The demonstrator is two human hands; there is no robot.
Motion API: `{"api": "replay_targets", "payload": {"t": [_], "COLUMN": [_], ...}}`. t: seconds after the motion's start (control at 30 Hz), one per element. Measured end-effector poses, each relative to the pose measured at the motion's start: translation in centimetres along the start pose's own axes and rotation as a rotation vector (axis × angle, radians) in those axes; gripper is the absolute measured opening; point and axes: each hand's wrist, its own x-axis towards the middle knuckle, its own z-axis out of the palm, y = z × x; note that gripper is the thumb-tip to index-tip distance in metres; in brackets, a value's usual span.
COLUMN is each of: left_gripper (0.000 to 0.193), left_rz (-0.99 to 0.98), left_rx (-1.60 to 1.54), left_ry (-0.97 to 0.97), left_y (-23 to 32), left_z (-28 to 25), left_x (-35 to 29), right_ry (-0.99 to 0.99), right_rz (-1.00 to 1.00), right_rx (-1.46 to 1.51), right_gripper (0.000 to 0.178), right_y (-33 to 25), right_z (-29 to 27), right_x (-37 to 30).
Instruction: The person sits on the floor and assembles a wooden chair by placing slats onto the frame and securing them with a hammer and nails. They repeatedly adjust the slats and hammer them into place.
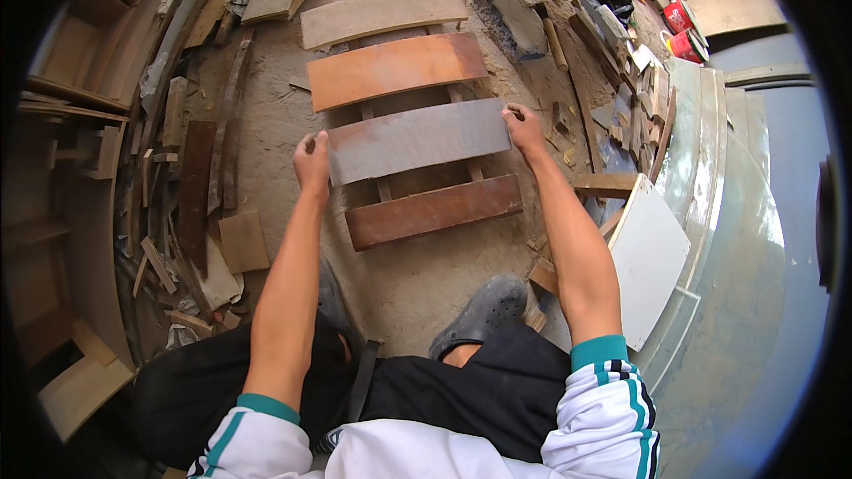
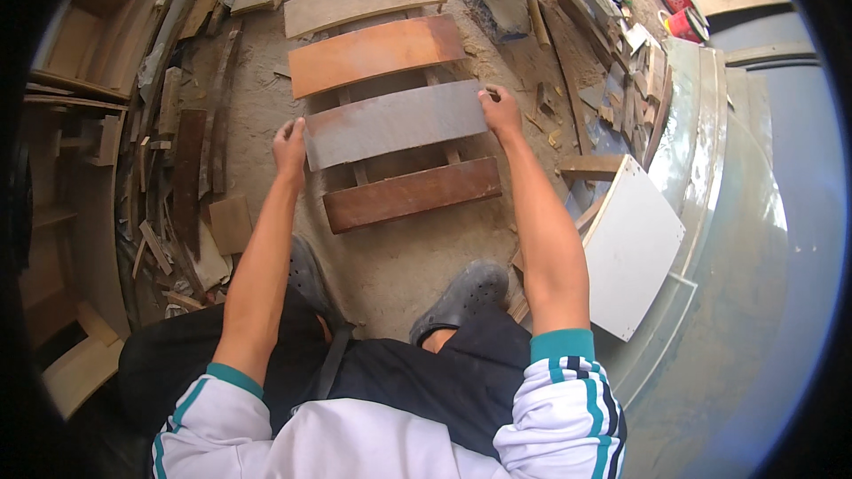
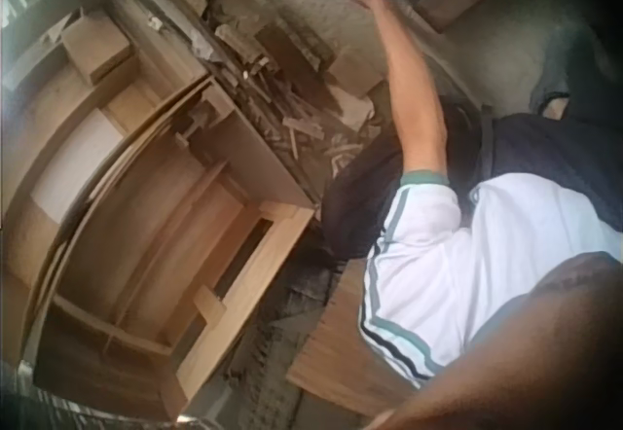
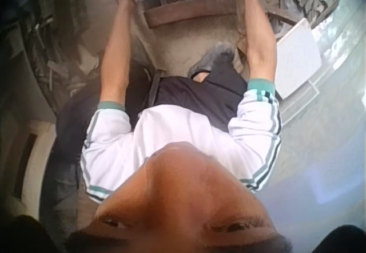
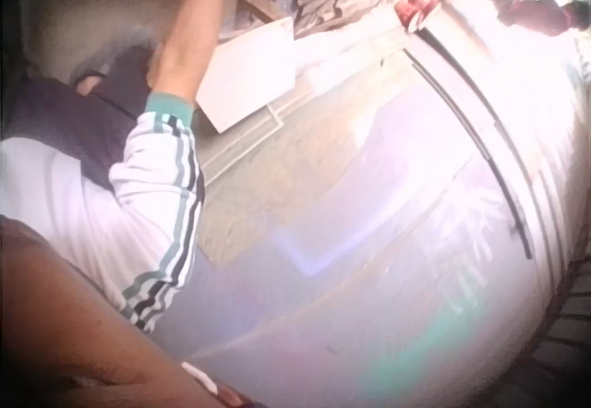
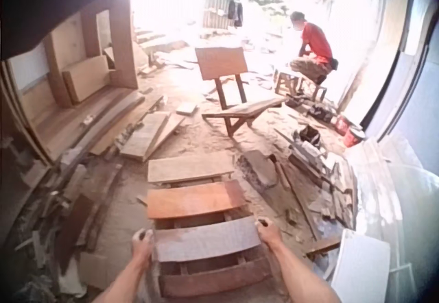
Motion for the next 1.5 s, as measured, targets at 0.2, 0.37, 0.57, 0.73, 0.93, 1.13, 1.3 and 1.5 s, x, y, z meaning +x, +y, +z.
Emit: {"api": "replay_targets", "payload": {"t": [0.2,0.37,0.57,0.73,0.93,1.13,1.3,1.5], "left_gripper": [0.057,0.043,0.039,0.040,0.041,0.046,0.052,0.055], "left_rz": [-0.015,0.036,0.085,0.048,0.035,0.009,-0.039,-0.101], "left_rx": [-0.131,-0.042,-0.024,-0.056,-0.113,-0.117,-0.024,-0.008], "left_ry": [-0.021,-0.030,0.024,-0.019,-0.047,0.004,-0.005,-0.059], "left_y": [2.6,3.1,2.4,2.5,2.6,1.1,1.0,0.9], "left_z": [-0.1,1.5,2.3,1.9,2.3,1.5,1.4,0.9], "left_x": [7.4,8.6,8.5,8.1,7.7,8.0,6.0,2.7], "right_ry": [-0.017,-0.067,-0.122,-0.162,-0.149,-0.191,-0.140,-0.247], "right_rz": [-0.095,-0.149,-0.098,0.003,-0.030,0.009,-0.042,0.070], "right_rx": [-0.089,-0.110,-0.027,0.115,0.092,0.080,-0.070,-0.165], "right_gripper": [0.048,0.050,0.043,0.040,0.038,0.042,0.047,0.064], "right_y": [-5.6,-6.7,-5.3,-5.6,-5.6,-6.9,-4.9,-4.4], "right_z": [3.1,4.2,5.3,4.9,4.1,4.5,4.4,1.8], "right_x": [5.2,8.6,9.5,9.0,8.5,7.4,7.1,3.2]}}
